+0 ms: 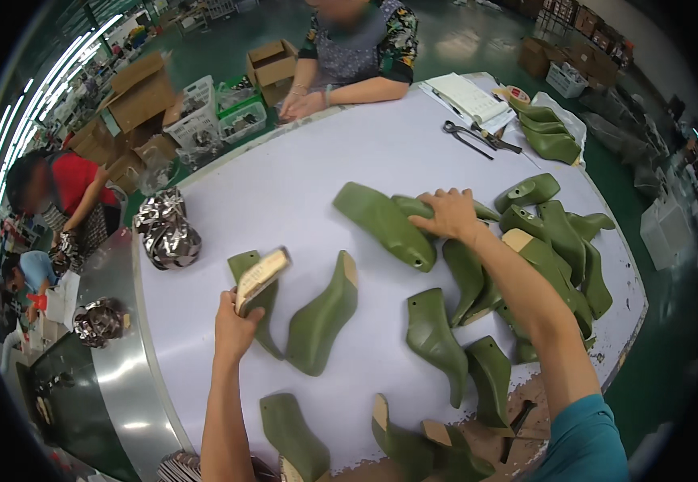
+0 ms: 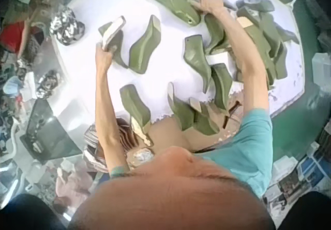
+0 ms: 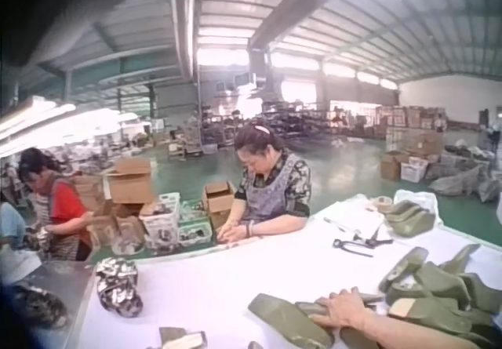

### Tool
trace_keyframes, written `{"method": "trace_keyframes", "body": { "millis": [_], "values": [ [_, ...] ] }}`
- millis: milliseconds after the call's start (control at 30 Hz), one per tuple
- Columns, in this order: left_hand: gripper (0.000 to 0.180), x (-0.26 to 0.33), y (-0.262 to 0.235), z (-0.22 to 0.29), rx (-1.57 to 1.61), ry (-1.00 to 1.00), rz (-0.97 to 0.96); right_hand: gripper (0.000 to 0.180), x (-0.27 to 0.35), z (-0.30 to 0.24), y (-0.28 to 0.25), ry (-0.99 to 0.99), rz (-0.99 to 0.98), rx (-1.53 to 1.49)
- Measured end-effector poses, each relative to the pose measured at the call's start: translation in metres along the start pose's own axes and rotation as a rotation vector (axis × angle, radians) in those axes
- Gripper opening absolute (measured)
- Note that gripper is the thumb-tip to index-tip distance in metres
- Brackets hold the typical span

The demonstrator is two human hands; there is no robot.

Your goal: The person repeatedly picks up a green slipper upper and a separate insole, places the insole inside the upper, and uses a hammer to tap the insole into place. They then place the assembled slipper on a growing stack on the table. This process is repeated for multiple units throughout the clip.

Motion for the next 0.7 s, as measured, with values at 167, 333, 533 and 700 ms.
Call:
{"method": "trace_keyframes", "body": {
  "millis": [167, 333, 533, 700],
  "values": [
    [0.041, 0.021, 0.03, -0.013, -0.011, -0.033, -0.143, 0.062, 0.06, -0.046, 0.006, -0.189, 0.023, -0.027],
    [0.043, 0.092, 0.042, -0.008, -0.058, -0.095, -0.182, 0.055, 0.131, -0.105, 0.006, -0.455, 0.09, -0.207],
    [0.039, 0.172, 0.053, -0.001, -0.195, -0.061, -0.333, 0.051, 0.238, -0.158, 0.003, -0.582, 0.024, -0.466],
    [0.028, 0.223, -0.015, -0.002, 0.424, -0.083, 0.023, 0.04, 0.344, -0.133, -0.05, -0.295, -0.015, -0.863]
  ]
}}
Point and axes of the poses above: each hand's wrist, its own x-axis away from the middle knuckle, its own y-axis out of the palm, z = x × y, the point moved 8 cm from there along -x, towards the middle knuckle, and after that the axes turned 5 degrees about -z, right-handed, at the moved point
